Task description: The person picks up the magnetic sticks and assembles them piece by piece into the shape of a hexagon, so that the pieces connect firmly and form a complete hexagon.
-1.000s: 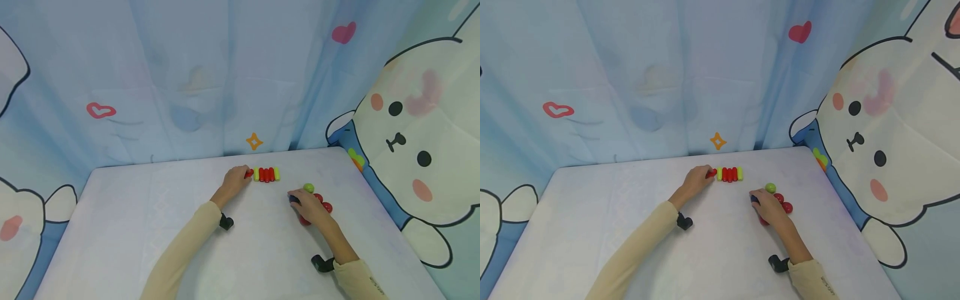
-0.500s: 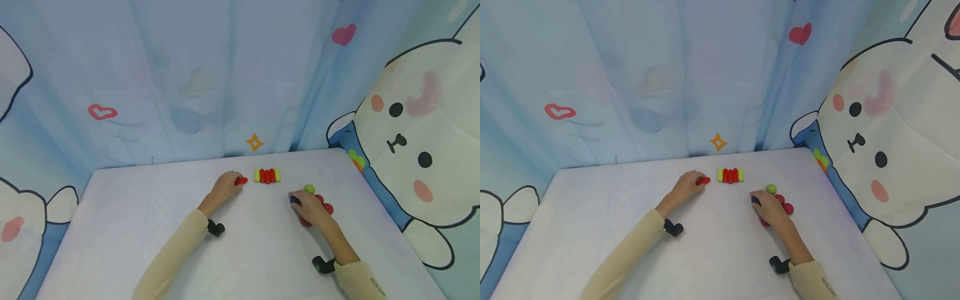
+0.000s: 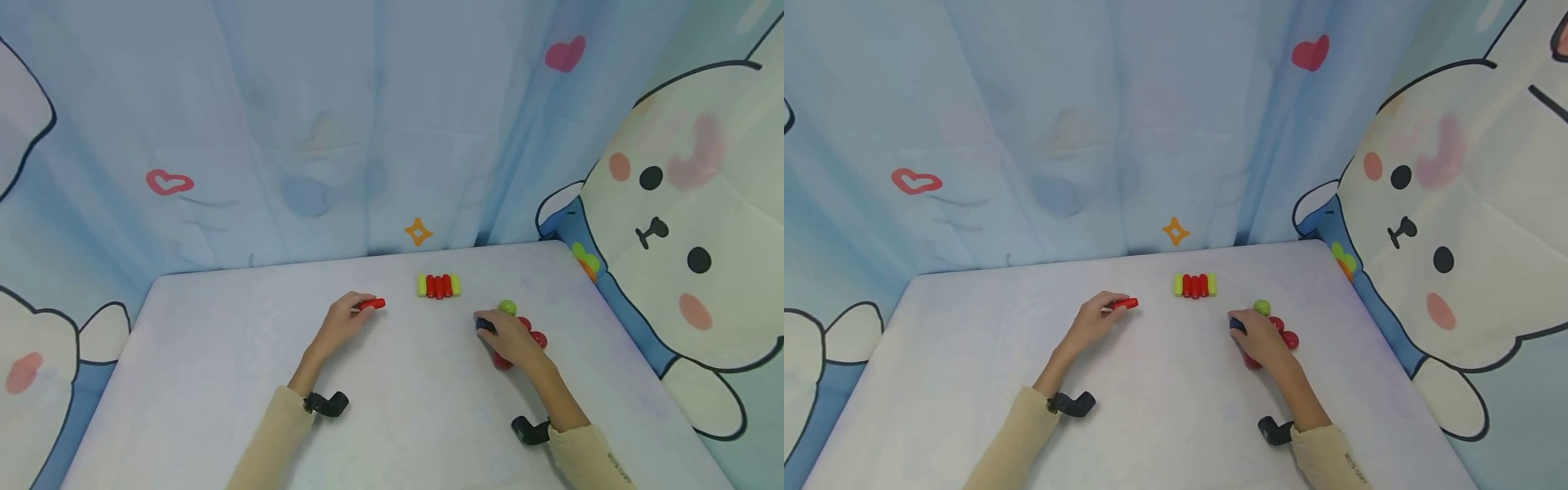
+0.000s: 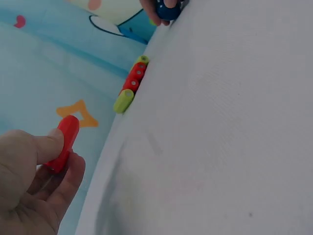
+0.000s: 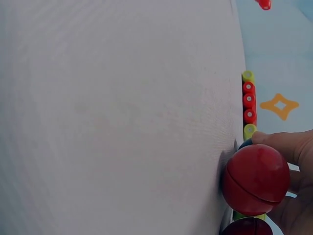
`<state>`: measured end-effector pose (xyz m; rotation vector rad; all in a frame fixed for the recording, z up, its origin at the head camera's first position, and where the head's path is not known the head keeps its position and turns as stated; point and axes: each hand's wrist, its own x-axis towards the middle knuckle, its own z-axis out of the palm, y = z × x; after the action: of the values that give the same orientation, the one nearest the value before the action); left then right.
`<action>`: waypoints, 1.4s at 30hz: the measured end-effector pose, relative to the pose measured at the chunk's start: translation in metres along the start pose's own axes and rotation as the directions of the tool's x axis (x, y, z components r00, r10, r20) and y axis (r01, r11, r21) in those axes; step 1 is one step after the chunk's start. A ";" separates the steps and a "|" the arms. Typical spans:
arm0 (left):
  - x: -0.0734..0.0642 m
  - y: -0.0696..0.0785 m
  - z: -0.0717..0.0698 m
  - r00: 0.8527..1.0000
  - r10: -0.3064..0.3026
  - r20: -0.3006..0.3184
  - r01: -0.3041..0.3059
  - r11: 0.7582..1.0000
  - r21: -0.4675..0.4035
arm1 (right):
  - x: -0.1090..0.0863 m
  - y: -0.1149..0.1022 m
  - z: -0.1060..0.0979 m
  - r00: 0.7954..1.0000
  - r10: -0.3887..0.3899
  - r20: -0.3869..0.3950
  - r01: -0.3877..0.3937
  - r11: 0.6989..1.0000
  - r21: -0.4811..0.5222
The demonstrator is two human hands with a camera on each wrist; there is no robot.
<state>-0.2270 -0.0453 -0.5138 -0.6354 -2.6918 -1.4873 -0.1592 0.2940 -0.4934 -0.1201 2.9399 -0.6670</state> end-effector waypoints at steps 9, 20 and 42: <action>-0.025 -0.002 -0.029 0.985 -0.132 -0.113 0.121 0.988 -0.099 | -0.001 0.003 0.001 1.000 -0.014 -0.006 0.014 1.000 0.022; -0.038 0.004 -0.058 0.984 -0.080 -0.156 0.063 0.991 -0.116 | 0.004 0.003 -0.003 1.000 0.010 0.014 -0.011 0.999 0.049; -0.044 0.008 -0.062 0.971 -0.144 -0.189 0.109 0.977 -0.183 | 0.015 -0.006 0.003 0.983 -0.062 -0.175 0.103 0.966 0.238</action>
<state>-0.1951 -0.1070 -0.4813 -0.2991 -2.5136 -1.7242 -0.1737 0.2859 -0.4947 -0.1718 2.9893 -1.0985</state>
